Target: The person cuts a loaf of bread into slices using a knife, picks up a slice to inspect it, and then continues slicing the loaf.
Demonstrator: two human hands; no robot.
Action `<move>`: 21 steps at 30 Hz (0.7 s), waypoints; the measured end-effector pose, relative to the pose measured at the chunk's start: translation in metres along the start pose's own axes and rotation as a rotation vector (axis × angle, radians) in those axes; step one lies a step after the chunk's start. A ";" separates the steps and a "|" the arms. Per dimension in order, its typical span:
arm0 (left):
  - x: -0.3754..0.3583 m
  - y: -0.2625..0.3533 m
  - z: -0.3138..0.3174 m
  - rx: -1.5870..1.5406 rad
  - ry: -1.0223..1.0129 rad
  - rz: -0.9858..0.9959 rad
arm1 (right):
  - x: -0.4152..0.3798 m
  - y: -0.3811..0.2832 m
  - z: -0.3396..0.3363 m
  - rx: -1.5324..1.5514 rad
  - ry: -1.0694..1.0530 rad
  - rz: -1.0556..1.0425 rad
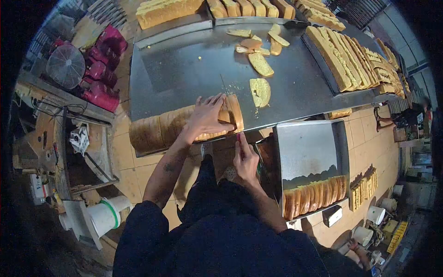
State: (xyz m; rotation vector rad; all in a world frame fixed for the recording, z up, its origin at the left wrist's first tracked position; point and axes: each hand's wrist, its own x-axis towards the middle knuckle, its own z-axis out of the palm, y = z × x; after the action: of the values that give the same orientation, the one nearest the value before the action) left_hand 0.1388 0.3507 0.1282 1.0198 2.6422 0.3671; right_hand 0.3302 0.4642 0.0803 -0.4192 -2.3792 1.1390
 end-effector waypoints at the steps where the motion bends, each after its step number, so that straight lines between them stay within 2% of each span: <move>1: 0.001 -0.001 0.001 -0.001 -0.004 -0.001 | 0.000 -0.001 0.000 0.007 0.001 0.013; 11: 0.000 -0.004 0.006 -0.051 0.058 0.018 | 0.000 -0.001 -0.001 0.034 -0.005 0.014; 21: 0.000 -0.005 0.007 -0.053 0.034 0.018 | -0.009 -0.001 -0.002 0.004 -0.013 0.008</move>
State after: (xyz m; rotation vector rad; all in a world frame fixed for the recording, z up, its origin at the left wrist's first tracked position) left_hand 0.1385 0.3482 0.1200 1.0296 2.6396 0.4602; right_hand 0.3388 0.4607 0.0801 -0.4214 -2.3884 1.1535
